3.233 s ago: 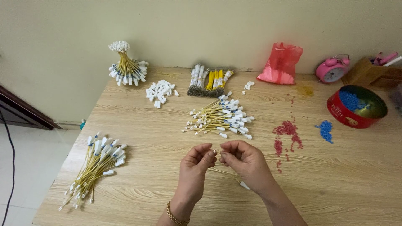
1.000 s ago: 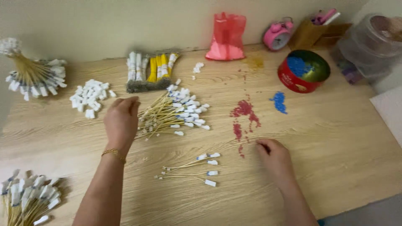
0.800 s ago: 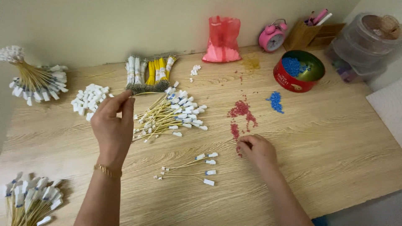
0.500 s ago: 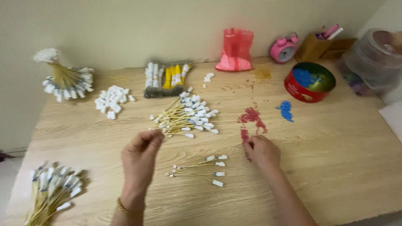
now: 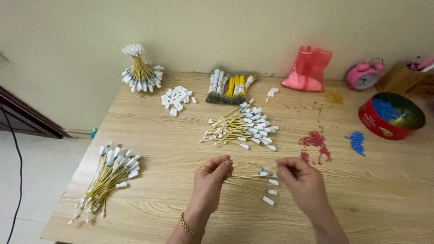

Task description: Assembling small white plastic caps onto the tips of yellow wires at a desk.

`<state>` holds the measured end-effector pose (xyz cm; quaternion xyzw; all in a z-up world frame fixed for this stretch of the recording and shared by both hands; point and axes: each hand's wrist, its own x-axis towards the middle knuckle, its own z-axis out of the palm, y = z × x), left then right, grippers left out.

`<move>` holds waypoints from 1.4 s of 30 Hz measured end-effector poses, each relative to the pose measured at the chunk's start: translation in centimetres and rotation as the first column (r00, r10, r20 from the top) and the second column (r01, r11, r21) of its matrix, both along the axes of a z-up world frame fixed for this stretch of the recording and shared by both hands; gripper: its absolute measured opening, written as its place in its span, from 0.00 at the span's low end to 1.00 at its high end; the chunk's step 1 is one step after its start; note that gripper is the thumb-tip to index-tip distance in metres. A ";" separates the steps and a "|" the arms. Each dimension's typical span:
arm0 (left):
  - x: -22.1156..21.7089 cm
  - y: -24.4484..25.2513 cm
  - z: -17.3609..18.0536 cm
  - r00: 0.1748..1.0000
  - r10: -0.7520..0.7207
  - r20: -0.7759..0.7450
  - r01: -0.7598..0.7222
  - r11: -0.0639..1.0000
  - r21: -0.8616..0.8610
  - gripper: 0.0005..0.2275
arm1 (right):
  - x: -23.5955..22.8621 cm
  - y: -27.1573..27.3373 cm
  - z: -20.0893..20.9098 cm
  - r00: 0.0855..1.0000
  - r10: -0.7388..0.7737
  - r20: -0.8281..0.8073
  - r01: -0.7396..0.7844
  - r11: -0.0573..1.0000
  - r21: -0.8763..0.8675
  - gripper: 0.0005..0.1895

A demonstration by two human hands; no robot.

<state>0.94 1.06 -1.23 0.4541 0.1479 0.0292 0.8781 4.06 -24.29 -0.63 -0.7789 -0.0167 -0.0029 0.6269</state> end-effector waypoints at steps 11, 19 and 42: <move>-1.2 -1.0 1.9 0.999 -0.024 -0.031 0.018 0.983 -0.184 0.09 | -2.6 8.7 7.3 0.951 0.242 0.191 -0.204 0.959 -0.196 0.07; -1.7 -1.8 0.9 0.994 -0.035 0.106 0.043 0.996 -0.072 0.11 | -2.0 8.6 7.0 0.850 0.277 0.447 -0.040 0.882 -0.469 0.05; -1.0 1.2 1.0 0.966 -0.250 0.060 0.247 0.968 0.054 0.18 | -0.3 7.7 5.0 0.891 0.454 0.022 -0.453 0.891 -0.031 0.07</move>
